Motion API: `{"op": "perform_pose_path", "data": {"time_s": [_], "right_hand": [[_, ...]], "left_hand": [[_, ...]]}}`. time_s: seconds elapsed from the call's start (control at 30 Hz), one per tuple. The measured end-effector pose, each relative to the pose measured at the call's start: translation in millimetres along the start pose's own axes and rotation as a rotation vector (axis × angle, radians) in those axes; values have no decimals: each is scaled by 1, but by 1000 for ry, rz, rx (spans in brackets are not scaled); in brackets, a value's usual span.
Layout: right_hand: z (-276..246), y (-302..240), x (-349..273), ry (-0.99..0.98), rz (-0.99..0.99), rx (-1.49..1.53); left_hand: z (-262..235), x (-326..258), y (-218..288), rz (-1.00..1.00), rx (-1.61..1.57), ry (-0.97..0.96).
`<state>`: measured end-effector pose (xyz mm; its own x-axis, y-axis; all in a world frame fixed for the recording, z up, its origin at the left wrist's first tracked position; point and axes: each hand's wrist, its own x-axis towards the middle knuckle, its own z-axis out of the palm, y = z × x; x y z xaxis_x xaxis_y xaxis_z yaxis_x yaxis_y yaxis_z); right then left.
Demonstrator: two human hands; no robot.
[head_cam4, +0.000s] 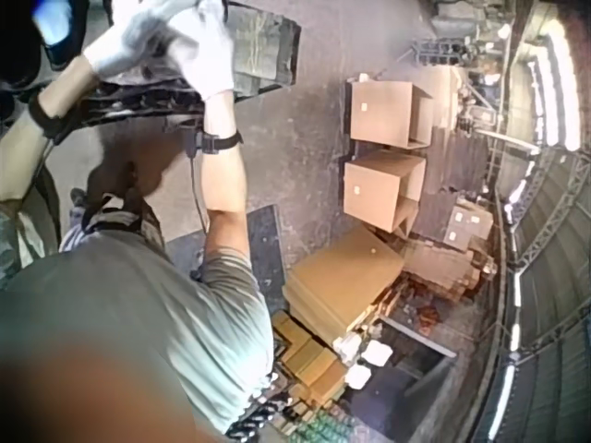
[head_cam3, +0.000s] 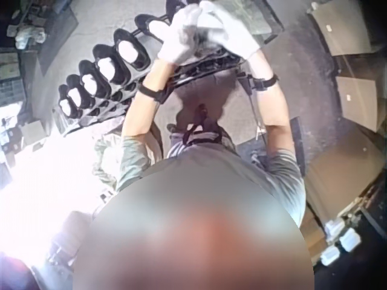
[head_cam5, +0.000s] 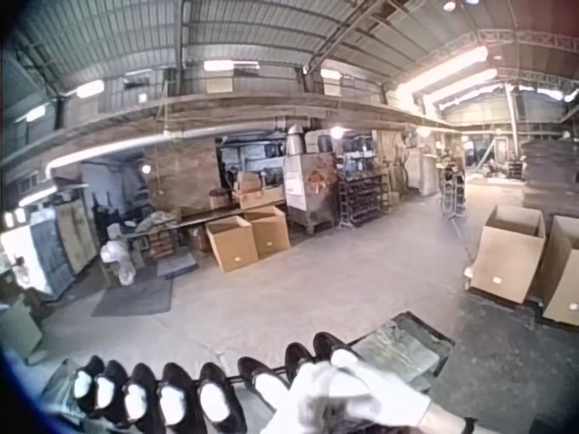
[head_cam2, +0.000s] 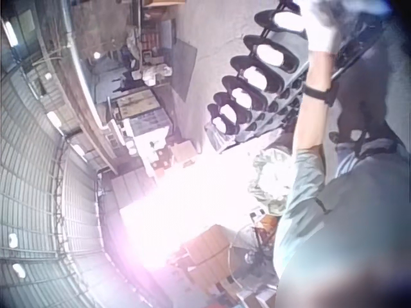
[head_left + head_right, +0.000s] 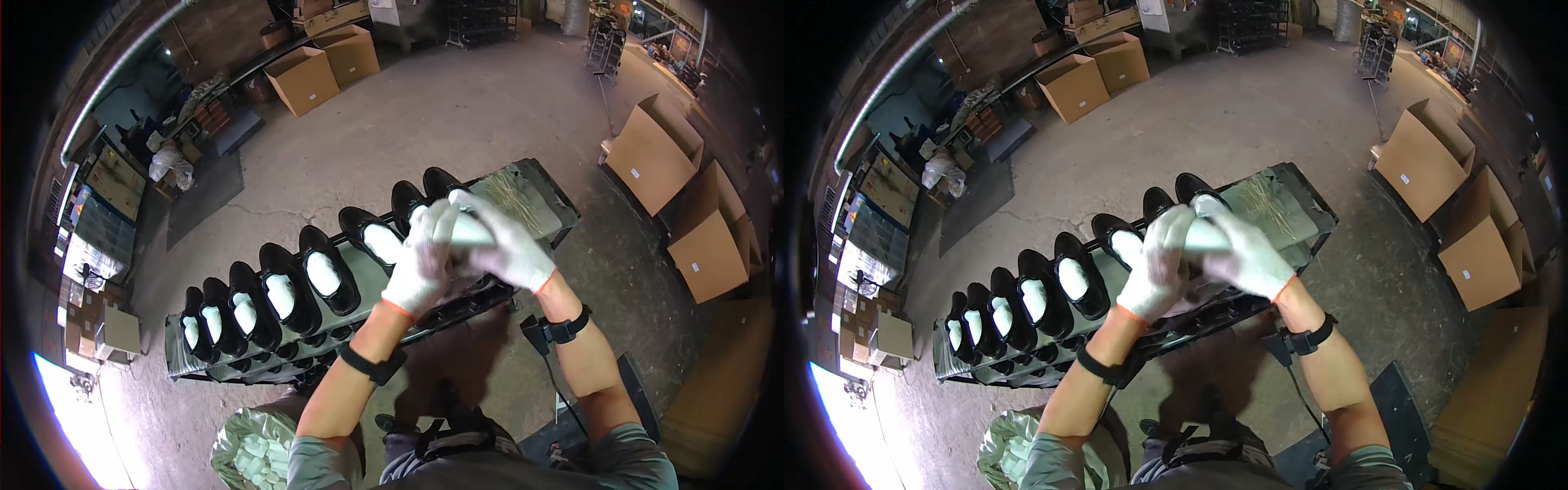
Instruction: Stuffing finished black shoes with white paper or foam material to maintain their shape.
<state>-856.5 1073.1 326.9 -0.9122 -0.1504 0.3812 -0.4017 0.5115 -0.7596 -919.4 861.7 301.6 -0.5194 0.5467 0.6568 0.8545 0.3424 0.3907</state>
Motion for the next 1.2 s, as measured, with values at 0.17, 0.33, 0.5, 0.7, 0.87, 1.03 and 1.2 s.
{"op": "perform_pose_path", "data": {"time_s": [0.17, 0.33, 0.5, 0.7, 0.87, 1.03, 1.2], "right_hand": [[1, 60, 42, 533, 119, -68], [55, 75, 59, 366, 51, -370], [40, 70, 51, 194, 232, -615], [41, 72, 67, 147, 82, -796], [60, 92, 45, 87, 116, -901], [44, 107, 59, 9, 70, -837], [38, 89, 35, 218, -65, -644]], "left_hand": [[44, 63, -53, -126, -8, -105], [74, 82, -141, -279, 65, -583], [88, 89, -133, -122, 19, -500], [91, 89, -143, -106, 2, -445], [95, 87, -148, -197, 31, -485], [104, 97, -134, -267, 172, -587], [97, 84, -133, -253, 52, -474]]}}
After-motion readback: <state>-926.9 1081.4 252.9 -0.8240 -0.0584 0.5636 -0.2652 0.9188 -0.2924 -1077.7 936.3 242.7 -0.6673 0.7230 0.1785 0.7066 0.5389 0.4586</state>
